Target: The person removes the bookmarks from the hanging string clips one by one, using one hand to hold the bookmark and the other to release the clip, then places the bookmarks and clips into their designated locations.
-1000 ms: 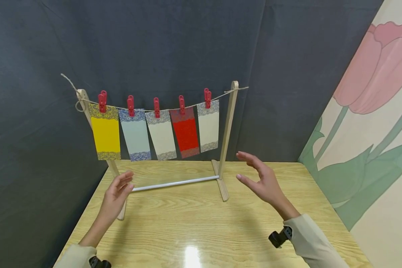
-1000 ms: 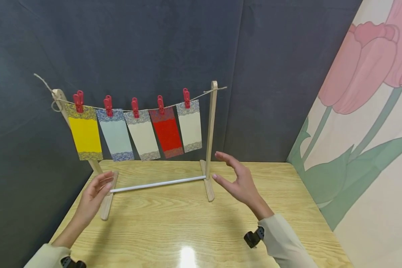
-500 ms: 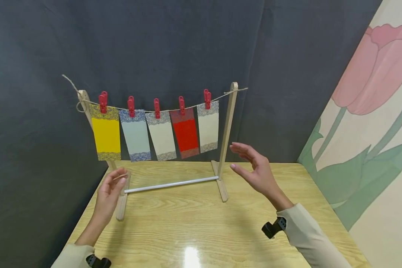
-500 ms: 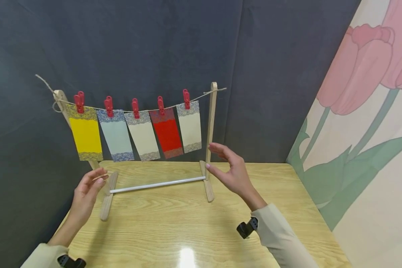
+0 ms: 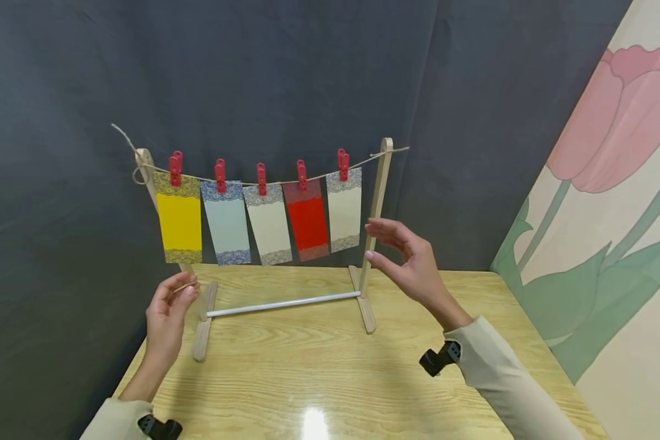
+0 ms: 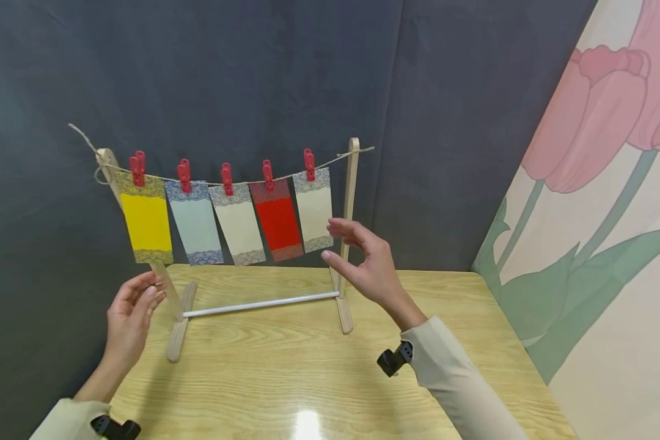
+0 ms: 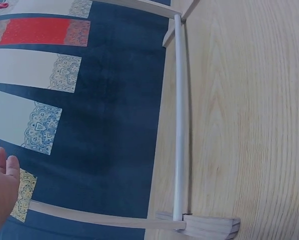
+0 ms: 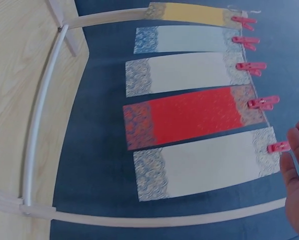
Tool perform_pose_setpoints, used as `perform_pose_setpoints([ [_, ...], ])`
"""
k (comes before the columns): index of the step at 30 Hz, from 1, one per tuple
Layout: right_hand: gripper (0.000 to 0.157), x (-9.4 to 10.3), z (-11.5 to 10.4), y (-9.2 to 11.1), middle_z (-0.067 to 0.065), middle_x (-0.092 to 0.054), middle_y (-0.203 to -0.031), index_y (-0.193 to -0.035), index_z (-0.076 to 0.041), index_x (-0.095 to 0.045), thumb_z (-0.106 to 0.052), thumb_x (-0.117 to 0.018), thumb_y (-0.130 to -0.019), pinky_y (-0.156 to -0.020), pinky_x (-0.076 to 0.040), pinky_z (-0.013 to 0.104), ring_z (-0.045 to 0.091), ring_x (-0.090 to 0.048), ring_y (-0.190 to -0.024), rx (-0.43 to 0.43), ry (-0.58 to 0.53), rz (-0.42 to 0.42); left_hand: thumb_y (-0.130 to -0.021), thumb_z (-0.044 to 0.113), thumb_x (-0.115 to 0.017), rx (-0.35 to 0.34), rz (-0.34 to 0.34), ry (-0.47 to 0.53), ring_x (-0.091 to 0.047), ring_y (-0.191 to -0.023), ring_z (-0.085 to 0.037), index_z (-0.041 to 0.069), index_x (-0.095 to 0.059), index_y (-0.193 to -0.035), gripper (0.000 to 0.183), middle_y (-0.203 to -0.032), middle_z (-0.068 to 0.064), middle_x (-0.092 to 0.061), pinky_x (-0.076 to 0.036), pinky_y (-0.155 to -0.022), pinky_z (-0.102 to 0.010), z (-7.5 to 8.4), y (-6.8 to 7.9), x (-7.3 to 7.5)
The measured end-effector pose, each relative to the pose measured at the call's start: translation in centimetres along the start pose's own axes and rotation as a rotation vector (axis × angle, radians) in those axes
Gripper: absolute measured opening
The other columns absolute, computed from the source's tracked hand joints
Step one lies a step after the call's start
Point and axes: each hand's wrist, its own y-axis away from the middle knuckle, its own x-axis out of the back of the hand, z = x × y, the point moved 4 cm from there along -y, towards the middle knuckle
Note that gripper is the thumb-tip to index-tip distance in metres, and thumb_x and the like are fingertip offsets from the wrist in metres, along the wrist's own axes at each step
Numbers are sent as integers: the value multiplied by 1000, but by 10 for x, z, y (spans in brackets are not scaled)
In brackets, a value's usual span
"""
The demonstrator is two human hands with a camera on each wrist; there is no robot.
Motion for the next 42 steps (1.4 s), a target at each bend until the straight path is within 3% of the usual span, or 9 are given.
perform_pose_setpoints([
  [5, 46, -5, -4, -10, 25, -60, -121, -125, 12, -53, 13, -67, -81, -94, -47, 48, 36, -57, -110, -6, -27, 0, -97, -6, -51, 28, 68, 42, -59, -103, -17, -16, -46, -126, 31, -112, -14, -58, -50, -86, -21, 1, -3, 2],
  [10, 45, -10, 11, -19, 17, -62, -122, -126, 7, -55, 11, -68, -83, -94, -48, 41, 27, -59, -109, -6, -61, -10, -97, -8, -50, 32, 119, 155, -60, -99, -19, -17, -47, -124, 29, -109, -15, -58, -51, -85, -24, 2, -8, 3],
  [13, 44, -13, 20, -25, 11, -63, -120, -126, 2, -58, 6, -70, -84, -94, -47, 38, 22, -60, -108, 5, -86, -26, -96, -9, -51, 44, 125, 239, -60, -97, -21, -16, -48, -123, 28, -107, -15, -57, -52, -85, -26, 2, -11, 5],
  [16, 41, -15, 20, -30, 6, -64, -119, -125, -2, -60, 1, -71, -85, -94, -47, 43, 20, -60, -108, 24, -96, -42, -96, -9, -51, 51, 121, 317, -60, -95, -23, -14, -50, -122, 27, -105, -16, -56, -53, -83, -28, 1, -14, 8],
  [20, 40, -19, 16, -38, 8, -64, -118, -124, -3, -60, -1, -71, -86, -92, -47, 48, 19, -59, -108, 48, -111, -58, -96, -10, -50, 40, 107, 406, -61, -93, -24, -14, -50, -121, 26, -104, -17, -57, -54, -82, -30, 1, -17, 13],
  [26, 39, -26, 9, -46, 10, -64, -118, -123, -1, -60, 2, -70, -85, -91, -49, 43, 21, -60, -106, 43, -98, -79, -97, -11, -48, 42, 103, 473, -63, -92, -24, -15, -49, -122, 26, -103, -17, -59, -54, -81, -30, -1, -21, 19],
  [33, 36, -31, -28, -55, 21, -63, -113, -118, 11, -57, 8, -67, -84, -90, -49, 45, 34, -60, -102, 47, -108, -90, -96, -8, -50, 90, 135, 485, -63, -90, -25, -12, -51, -122, 25, -102, -17, -60, -55, -79, -31, -4, -24, 24],
  [37, 34, -36, -32, -60, 22, -63, -113, -117, 12, -58, 9, -66, -84, -89, -49, 45, 31, -61, -100, 40, -105, -94, -96, -7, -53, 108, 162, 471, -63, -88, -24, -12, -51, -121, 26, -101, -16, -60, -56, -77, -30, -6, -27, 27],
  [42, 34, -41, -34, -66, 27, -61, -114, -118, 12, -57, 8, -65, -85, -90, -48, 49, 36, -59, -101, 44, -129, -94, -95, -6, -55, 124, 182, 422, -63, -88, -23, -10, -53, -120, 25, -100, -14, -60, -56, -76, -29, -7, -31, 32],
])
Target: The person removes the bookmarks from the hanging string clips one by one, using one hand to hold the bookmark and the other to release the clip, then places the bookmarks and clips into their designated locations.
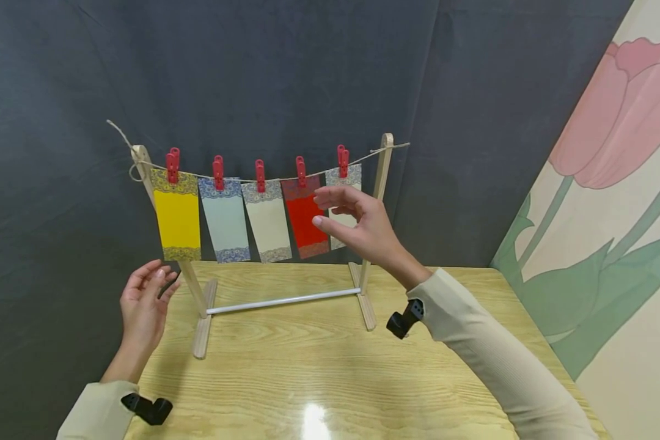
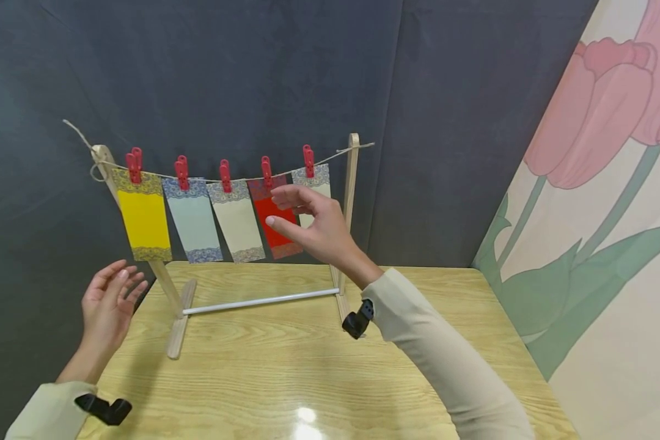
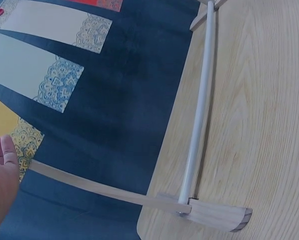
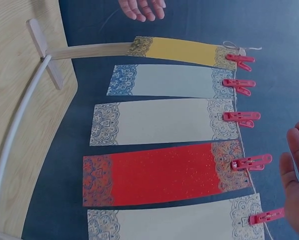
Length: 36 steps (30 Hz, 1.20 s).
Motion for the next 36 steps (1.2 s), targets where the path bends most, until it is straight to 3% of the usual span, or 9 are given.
perform_pose_setpoints([
  [6, 33, -4, -1, -7, 24, -62, -113, -117, 12, -58, 6, -67, -85, -89, -49, 47, 31, -60, -99, 5, -17, 2, -94, -8, -56, 8, 36, -51, -64, -86, -21, -8, -54, -119, 25, -99, -12, -59, -56, -74, -28, 1, -6, 4],
  [11, 33, -9, -2, -14, 22, -64, -111, -117, 12, -58, 6, -67, -86, -89, -48, 52, 32, -61, -97, -3, -42, 17, -92, -8, -58, -5, 78, -110, -63, -84, -20, -8, -56, -118, 25, -96, -11, -57, -56, -73, -27, 3, -11, 7],
  [16, 32, -14, -1, -21, 22, -65, -110, -116, 12, -59, 5, -67, -86, -88, -49, 47, 32, -62, -97, -29, -45, 22, -90, -8, -62, -19, 118, -198, -61, -82, -18, -6, -60, -114, 23, -96, -11, -56, -55, -72, -25, 4, -15, 11],
  [22, 31, -23, 18, -28, 21, -65, -111, -116, 9, -60, 3, -69, -87, -85, -51, 42, 31, -63, -98, -10, -69, 10, -86, -11, -65, -35, 162, -239, -61, -77, -15, -7, -62, -109, 23, -93, -10, -57, -54, -68, -22, 6, -22, 17],
  [27, 33, -27, 38, -34, 16, -66, -113, -118, 4, -62, -4, -71, -88, -85, -51, 38, 20, -64, -97, -6, -106, 7, -85, -8, -69, -49, 187, -340, -61, -75, -13, -11, -60, -111, 28, -90, -7, -62, -53, -66, -17, 8, -27, 21],
  [31, 32, -29, 41, -38, 13, -66, -110, -116, 3, -62, -6, -72, -88, -86, -52, 39, 18, -64, -95, 5, -138, 8, -85, -6, -70, -60, 186, -423, -60, -78, -11, -9, -62, -111, 28, -90, -3, -64, -51, -69, -15, 10, -30, 23],
  [36, 32, -32, 41, -43, 6, -66, -108, -116, 2, -62, -6, -72, -87, -86, -51, 36, 19, -64, -94, 2, -152, 9, -84, -4, -72, -126, 175, -554, -57, -88, -10, -6, -65, -110, 27, -90, 2, -65, -44, -75, -15, 14, -34, 24],
])
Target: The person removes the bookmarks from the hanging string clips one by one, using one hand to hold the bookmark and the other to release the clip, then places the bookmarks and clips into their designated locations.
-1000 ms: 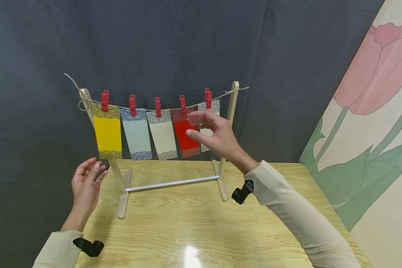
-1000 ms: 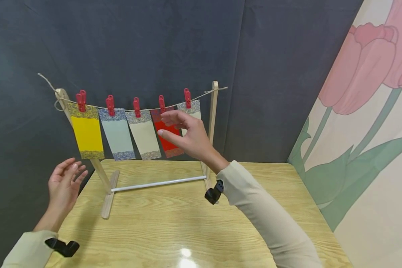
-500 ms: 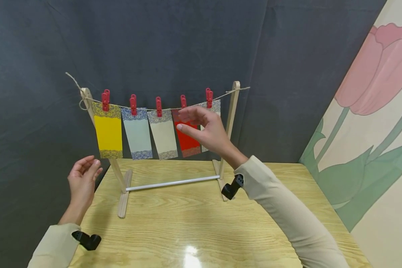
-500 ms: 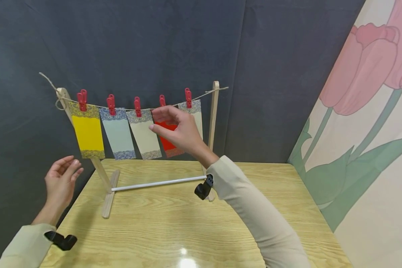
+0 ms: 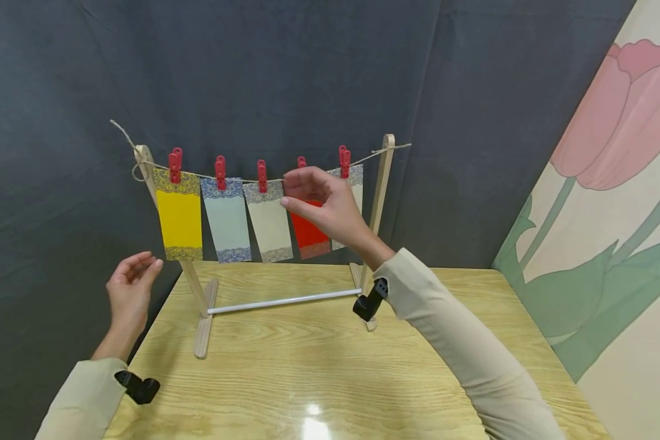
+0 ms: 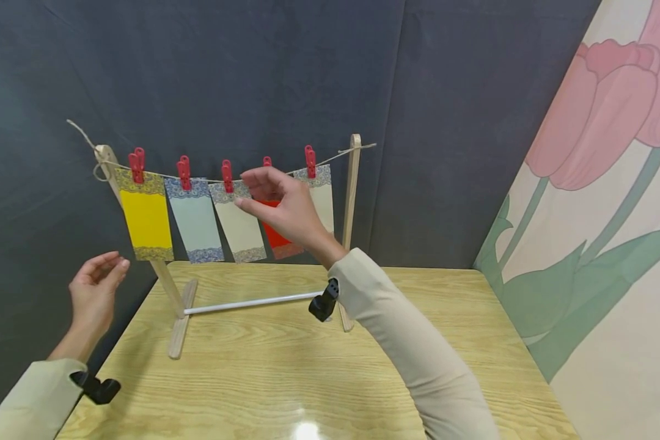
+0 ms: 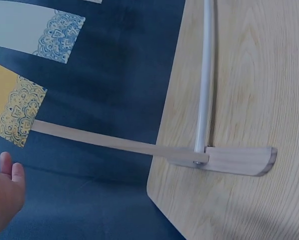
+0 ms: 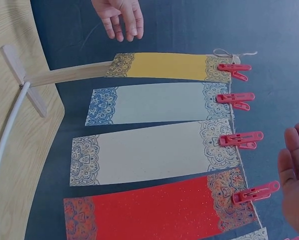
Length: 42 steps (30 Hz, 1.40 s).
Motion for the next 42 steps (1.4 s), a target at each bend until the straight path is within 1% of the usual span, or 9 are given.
perform_pose_setpoints([
  [4, 32, -2, 2, -3, 7, -66, -111, -117, 0, -63, -7, -72, -87, -87, -51, 34, 18, -63, -96, -22, 0, 2, -85, -2, -73, -15, -3, -55, -56, -90, -10, 0, -68, -108, 24, -93, 3, -65, -42, -77, -15, 1, -4, 0],
  [8, 31, -5, 4, -6, 9, -65, -112, -117, -3, -63, -10, -72, -88, -86, -51, 34, 17, -63, -96, -43, 0, -1, -85, -2, -73, -10, -10, -69, -57, -91, -9, 4, -70, -107, 24, -95, 2, -65, -44, -76, -13, 2, -7, 0],
  [12, 32, -9, 6, -10, 7, -66, -110, -118, -3, -63, -9, -72, -88, -84, -52, 34, 17, -64, -95, -63, -14, -7, -84, -2, -73, -8, -24, -76, -58, -89, -9, 4, -70, -108, 25, -96, 2, -66, -45, -75, -12, 3, -10, 0],
  [15, 33, -14, 5, -13, 11, -65, -112, -120, 0, -62, -7, -71, -89, -85, -52, 34, 20, -63, -96, -73, -24, -15, -84, -2, -74, 5, -40, -106, -58, -87, -9, 5, -70, -110, 27, -96, 3, -66, -46, -73, -11, 4, -13, -2],
  [21, 33, -21, -18, -15, 25, -62, -115, -119, 10, -59, 0, -68, -89, -87, -51, 37, 27, -62, -100, -67, -12, -24, -84, -1, -74, 58, -64, -169, -58, -87, -8, 8, -70, -110, 28, -97, 4, -66, -47, -72, -10, 3, -17, -5],
  [27, 31, -27, -30, -22, 22, -64, -113, -118, 9, -60, 0, -67, -89, -87, -51, 37, 25, -62, -99, -73, -12, -14, -84, 0, -74, 93, -80, -192, -59, -86, -7, 12, -70, -109, 28, -97, 5, -66, -46, -72, -9, 1, -22, -6],
  [31, 31, -31, -27, -28, 18, -65, -112, -118, 6, -61, -2, -68, -89, -86, -51, 34, 22, -62, -99, -95, -3, -13, -86, 4, -73, 98, -121, -246, -58, -88, -5, 11, -68, -114, 29, -97, 8, -65, -47, -73, -9, 2, -23, -7],
  [37, 33, -36, 2, -41, 9, -66, -112, -120, -3, -63, -11, -72, -89, -81, -52, 28, 16, -63, -97, -114, 17, 0, -89, 10, -71, 87, -188, -330, -57, -89, -3, 1, -62, -123, 36, -98, 13, -61, -48, -73, -8, 4, -24, -11],
  [42, 34, -39, 12, -46, 3, -67, -110, -119, -7, -64, -15, -74, -88, -79, -53, 29, 12, -62, -96, -114, -1, 0, -90, 12, -70, 96, -202, -351, -58, -86, -2, 6, -64, -118, 29, -97, 14, -61, -48, -72, -9, 3, -25, -14],
])
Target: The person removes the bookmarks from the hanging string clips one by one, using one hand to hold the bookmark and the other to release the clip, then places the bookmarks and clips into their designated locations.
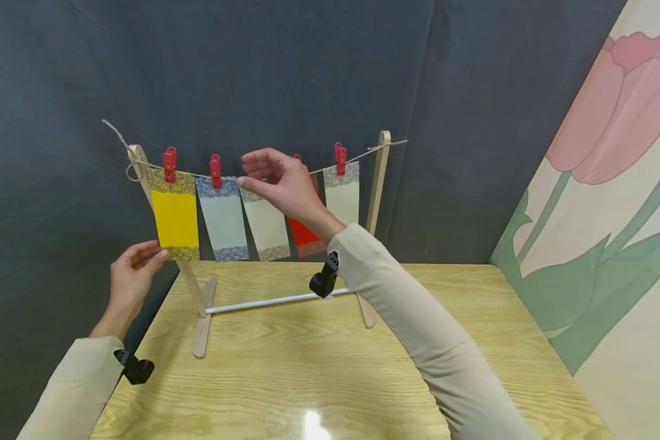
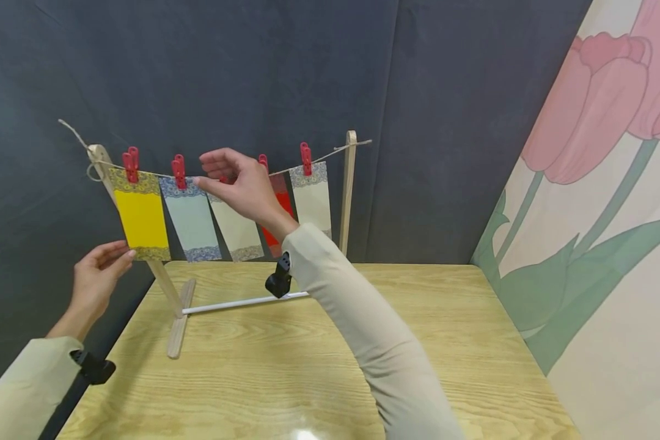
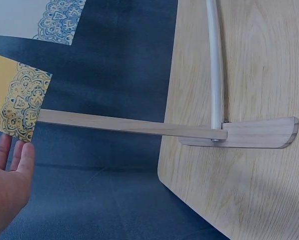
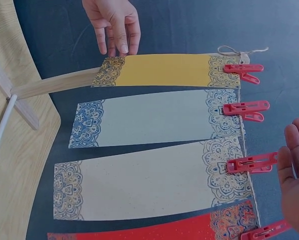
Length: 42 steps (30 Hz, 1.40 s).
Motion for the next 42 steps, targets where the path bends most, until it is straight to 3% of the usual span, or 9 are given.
perform_pose_setpoints([
  [11, 34, -11, 2, -6, 1, -66, -111, -120, -6, -63, -16, -73, -89, -82, -52, 24, 11, -61, -98, -57, -14, -17, -91, 12, -69, 25, -34, -23, -57, -85, -1, 5, -60, -118, 29, -97, 13, -57, -50, -71, -11, -2, -4, 0],
  [18, 36, -22, 1, -12, 2, -65, -113, -122, -6, -62, -16, -73, -89, -82, -51, 22, 10, -61, -99, -60, -16, -36, -91, 7, -67, 38, -37, 19, -57, -84, -2, 9, -60, -112, 22, -96, 9, -57, -50, -70, -11, -3, -5, -1],
  [30, 36, -39, 3, -15, 2, -65, -113, -123, -9, -61, -20, -72, -90, -83, -49, 18, 8, -61, -97, -85, 22, -57, -92, 8, -65, 59, -7, -14, -58, -81, -4, 12, -61, -107, 16, -93, 7, -56, -51, -70, -12, -7, -5, -3],
  [42, 35, -49, 3, -21, 2, -65, -111, -122, -8, -61, -19, -71, -90, -81, -50, 18, 7, -60, -96, -73, 32, -62, -92, 9, -66, 58, 2, -38, -56, -79, -5, 9, -60, -107, 16, -94, 4, -55, -50, -70, -11, -4, -6, -4],
])
